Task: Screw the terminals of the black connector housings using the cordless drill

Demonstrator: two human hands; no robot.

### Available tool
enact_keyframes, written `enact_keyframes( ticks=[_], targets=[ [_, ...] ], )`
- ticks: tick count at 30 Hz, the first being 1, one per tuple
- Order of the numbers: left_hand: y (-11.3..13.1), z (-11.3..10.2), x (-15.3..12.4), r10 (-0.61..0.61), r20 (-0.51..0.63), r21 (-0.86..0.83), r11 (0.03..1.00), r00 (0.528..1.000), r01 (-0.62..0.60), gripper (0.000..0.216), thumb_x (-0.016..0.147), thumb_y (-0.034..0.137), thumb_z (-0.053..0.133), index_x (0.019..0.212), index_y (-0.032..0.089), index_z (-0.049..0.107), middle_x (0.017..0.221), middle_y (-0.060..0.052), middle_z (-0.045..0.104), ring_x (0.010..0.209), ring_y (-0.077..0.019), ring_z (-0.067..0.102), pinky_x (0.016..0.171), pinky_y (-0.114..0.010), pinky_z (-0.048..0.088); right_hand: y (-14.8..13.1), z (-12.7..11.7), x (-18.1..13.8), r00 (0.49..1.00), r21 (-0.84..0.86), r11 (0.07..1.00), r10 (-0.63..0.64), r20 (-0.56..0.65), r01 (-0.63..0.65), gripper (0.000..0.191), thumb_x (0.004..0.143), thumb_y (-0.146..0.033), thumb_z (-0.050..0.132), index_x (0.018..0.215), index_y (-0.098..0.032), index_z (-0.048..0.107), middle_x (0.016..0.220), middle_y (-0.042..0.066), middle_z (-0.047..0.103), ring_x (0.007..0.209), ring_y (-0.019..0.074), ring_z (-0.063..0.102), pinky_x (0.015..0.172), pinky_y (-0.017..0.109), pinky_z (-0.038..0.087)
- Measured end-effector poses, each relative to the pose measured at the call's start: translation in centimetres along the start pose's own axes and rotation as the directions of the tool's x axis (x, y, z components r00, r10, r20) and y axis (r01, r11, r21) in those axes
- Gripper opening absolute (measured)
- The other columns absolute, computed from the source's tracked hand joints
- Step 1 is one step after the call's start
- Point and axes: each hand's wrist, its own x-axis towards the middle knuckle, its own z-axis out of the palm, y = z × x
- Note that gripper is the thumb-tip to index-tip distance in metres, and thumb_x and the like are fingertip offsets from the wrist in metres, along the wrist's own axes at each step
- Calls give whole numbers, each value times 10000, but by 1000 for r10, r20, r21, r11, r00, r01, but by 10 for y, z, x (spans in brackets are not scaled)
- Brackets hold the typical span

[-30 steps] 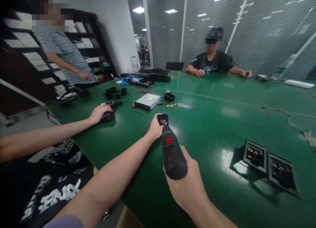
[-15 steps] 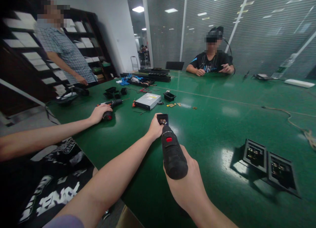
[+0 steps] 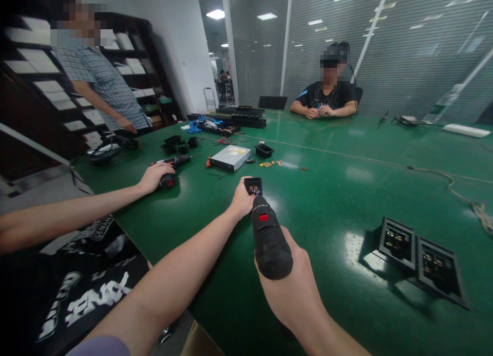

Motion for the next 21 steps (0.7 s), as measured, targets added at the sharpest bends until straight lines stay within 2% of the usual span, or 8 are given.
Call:
enact_keyframes(
  ticks=[21],
  targets=[
    [-3, 1, 1, 8, -7, 22, 1000, 1000, -8, 674, 617, -43, 531, 1234, 228, 520, 1039, -22, 649, 917, -149, 601, 875, -292, 482, 1, 0, -1, 1000, -40, 999, 2, -12, -2, 220, 874, -356, 660, 1026, -198, 637, 750, 35, 693, 613, 205, 646, 565, 304, 485]
  ],
)
